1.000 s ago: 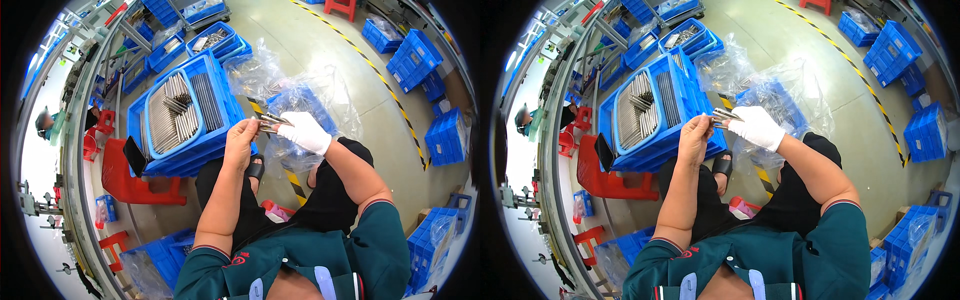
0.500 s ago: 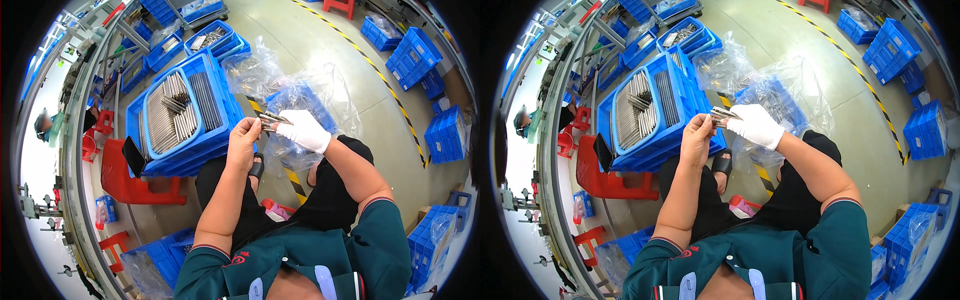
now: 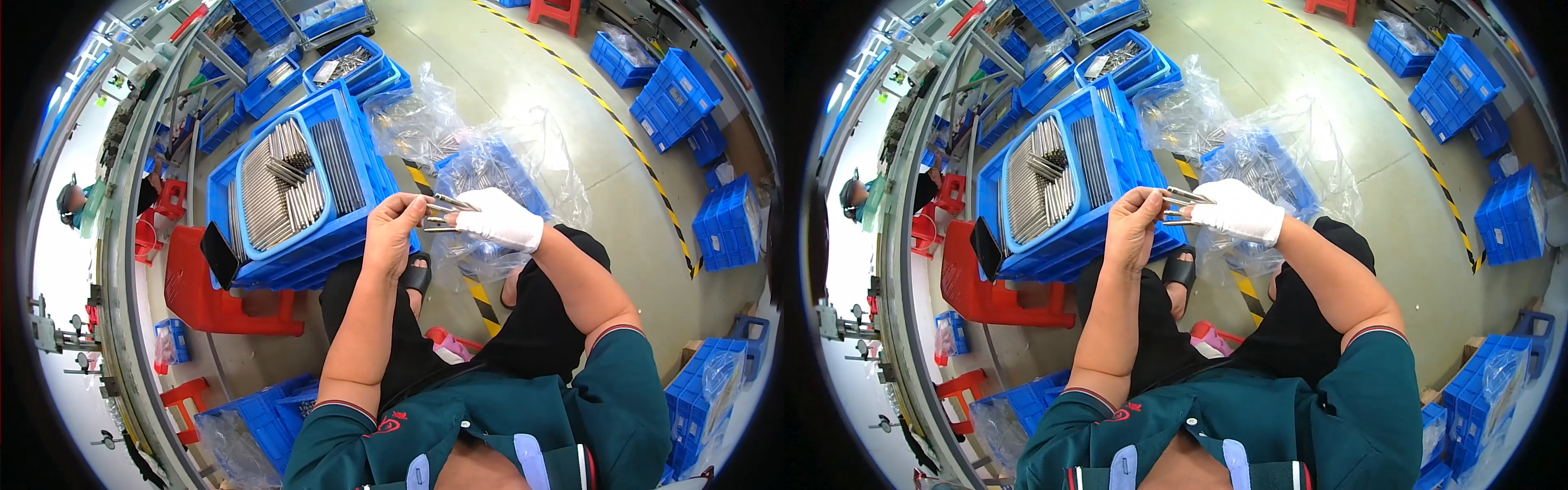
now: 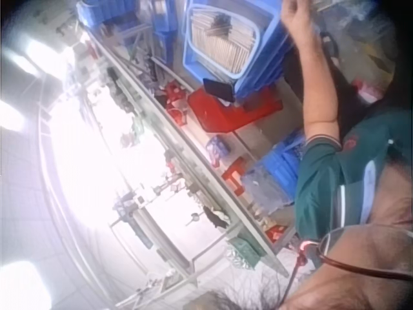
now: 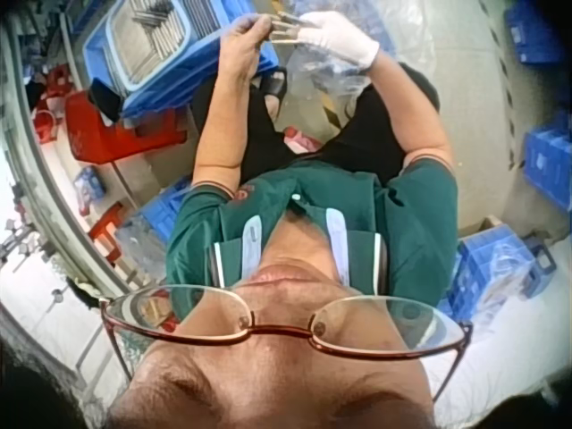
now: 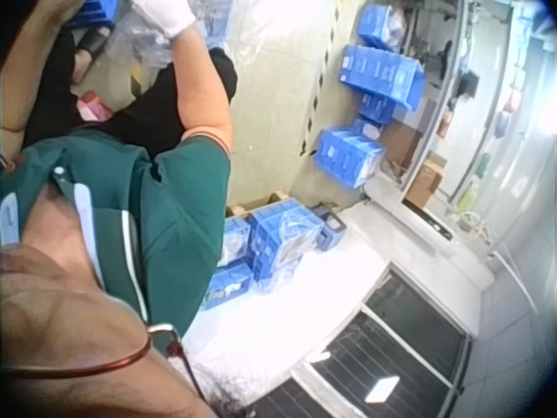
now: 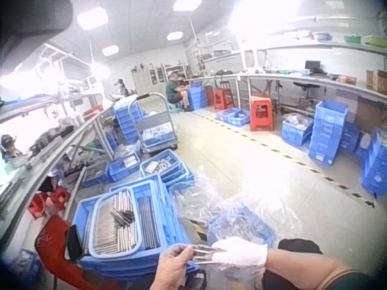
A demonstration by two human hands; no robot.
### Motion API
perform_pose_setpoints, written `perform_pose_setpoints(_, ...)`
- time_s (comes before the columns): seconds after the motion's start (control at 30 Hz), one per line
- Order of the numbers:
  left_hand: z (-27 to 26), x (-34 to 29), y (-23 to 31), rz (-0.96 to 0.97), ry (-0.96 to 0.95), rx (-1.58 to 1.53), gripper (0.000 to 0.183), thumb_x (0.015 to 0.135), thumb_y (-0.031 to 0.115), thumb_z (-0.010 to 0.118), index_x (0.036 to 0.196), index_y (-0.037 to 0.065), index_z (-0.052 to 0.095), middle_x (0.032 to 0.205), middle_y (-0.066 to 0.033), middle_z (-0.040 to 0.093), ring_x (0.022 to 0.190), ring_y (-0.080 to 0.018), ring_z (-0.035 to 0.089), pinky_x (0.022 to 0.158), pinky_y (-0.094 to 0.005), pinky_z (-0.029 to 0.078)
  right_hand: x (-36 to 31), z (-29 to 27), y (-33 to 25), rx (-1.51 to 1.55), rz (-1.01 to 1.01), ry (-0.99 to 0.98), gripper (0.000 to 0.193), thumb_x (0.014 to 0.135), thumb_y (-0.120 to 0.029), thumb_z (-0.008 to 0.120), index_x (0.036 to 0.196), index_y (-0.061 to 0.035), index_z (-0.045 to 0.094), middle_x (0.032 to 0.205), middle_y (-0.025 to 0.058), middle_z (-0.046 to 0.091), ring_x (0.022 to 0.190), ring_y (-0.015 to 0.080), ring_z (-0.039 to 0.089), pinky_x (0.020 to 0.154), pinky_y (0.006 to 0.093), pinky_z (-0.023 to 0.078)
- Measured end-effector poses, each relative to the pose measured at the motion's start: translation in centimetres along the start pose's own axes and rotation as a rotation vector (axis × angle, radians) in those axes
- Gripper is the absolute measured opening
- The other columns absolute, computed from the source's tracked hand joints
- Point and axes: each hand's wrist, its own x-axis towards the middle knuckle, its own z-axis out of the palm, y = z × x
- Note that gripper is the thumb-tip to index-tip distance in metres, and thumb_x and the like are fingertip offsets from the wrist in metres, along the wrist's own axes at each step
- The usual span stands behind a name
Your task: The person picks up small metal rods from a plastic bag and places them into a blue crate. They repeat this process, handling the rods one by one or in small groups, and arranging them in the crate.
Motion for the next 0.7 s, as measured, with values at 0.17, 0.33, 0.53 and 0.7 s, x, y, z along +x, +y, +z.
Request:
perform_pose_setpoints(0.17,-0.4,0.0,0.2,-0.047,-0.051,-0.014,0.016,0.086,0.014,0.067,0.091,-0.001,0.066,0.08,-0.0045,0.064,0.072,-0.0094,0.053,0.068,-0.0236,0.041,0.1,-0.1,0.2,-0.043,0.0,-0.017,0.029,0.086,-0.031,0.061,0.082,-0.0019,0.061,0.062,0.001,0.05,0.059,0.0084,0.044,0.055,0.0269,0.038)
perform_pose_setpoints(0.33,-0.6,-0.2,0.6,-0.113,-0.059,-0.022,0.014,0.083,0.011,0.069,0.091,-0.001,0.066,0.082,-0.0056,0.066,0.071,-0.0098,0.055,0.068,-0.0237,0.043,-0.1,-0.1,-0.1,-0.083,0.01,-0.031,0.032,0.085,-0.034,0.062,0.083,-0.0014,0.062,0.067,0.006,0.055,0.063,0.0142,0.049,0.059,0.0299,0.041)
perform_pose_setpoints(0.53,-1.0,-0.1,0.4,-0.083,-0.022,0.086,0.015,0.084,0.014,0.069,0.087,0.0,0.066,0.076,-0.0024,0.062,0.067,-0.0079,0.052,0.064,-0.0224,0.041,-0.1,0.4,-0.2,0.053,0.051,-0.025,0.029,0.087,-0.031,0.061,0.083,-0.0023,0.063,0.064,-0.0017,0.051,0.06,0.0071,0.044,0.054,0.0256,0.037)
perform_pose_setpoints(0.7,-0.1,-0.5,1.4,0.082,0.123,0.183,0.017,0.088,0.016,0.064,0.089,-0.001,0.065,0.078,-0.0015,0.061,0.07,-0.0065,0.049,0.067,-0.0207,0.039,0.0,-0.6,-0.5,0.246,0.232,-0.078,0.029,0.089,-0.03,0.06,0.08,-0.0031,0.061,0.062,-0.0028,0.047,0.055,0.0063,0.039,0.05,0.0256,0.033)
